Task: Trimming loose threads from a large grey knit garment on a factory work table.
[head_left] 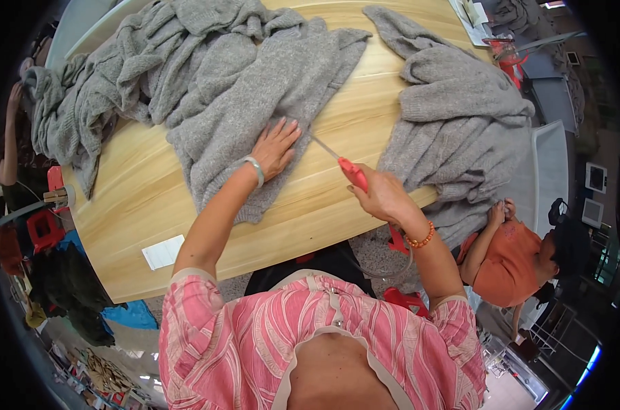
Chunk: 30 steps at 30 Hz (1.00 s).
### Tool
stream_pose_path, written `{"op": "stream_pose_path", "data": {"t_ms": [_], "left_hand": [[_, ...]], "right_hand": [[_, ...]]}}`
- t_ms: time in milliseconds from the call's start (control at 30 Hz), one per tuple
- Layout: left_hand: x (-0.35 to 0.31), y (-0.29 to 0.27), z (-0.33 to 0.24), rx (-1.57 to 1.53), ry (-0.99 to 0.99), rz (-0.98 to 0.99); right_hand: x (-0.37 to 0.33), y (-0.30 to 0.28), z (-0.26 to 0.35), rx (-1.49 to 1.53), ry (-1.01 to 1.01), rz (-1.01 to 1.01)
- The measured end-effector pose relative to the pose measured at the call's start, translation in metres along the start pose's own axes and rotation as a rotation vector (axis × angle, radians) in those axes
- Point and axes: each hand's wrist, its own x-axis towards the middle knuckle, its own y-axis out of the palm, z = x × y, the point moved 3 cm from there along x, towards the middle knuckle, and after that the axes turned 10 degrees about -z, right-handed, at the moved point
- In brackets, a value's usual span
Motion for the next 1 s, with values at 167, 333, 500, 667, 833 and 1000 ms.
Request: {"op": "stream_pose_path", "data": {"t_ms": [167,333,500,667,833,1000], "left_hand": [[-0.008,-0.009,0.006,0.09,0.027,0.158],[0.009,0.011,-0.003,0.135,0.099,0.019],[0.045,0.034,-0.011,-0.021,0.019,-0.05],[0.044,-0.01,-0.035,-0.468,-0.061,-0.206],[-0.017,0.001,-0.04,0.171,0.031,-0.009],[-0.012,0.016,-0.041,0.101,0.06,-0.048]], "right_hand": [[0.003,-0.009,0.001,-0.075,0.052,0.028],[0.003,0.003,0.013,-0.099,-0.086,0.191],[0.006,-0.01,0.002,-0.055,0.072,0.039],[-0.014,-0.022,-0.026,-0.042,0.055,-0.1],[-0.03,0.0,-0.024,-0.072,0.086,0.057],[-0.038,0.019,-0.021,-0.058,-0.02,0.176]]}}
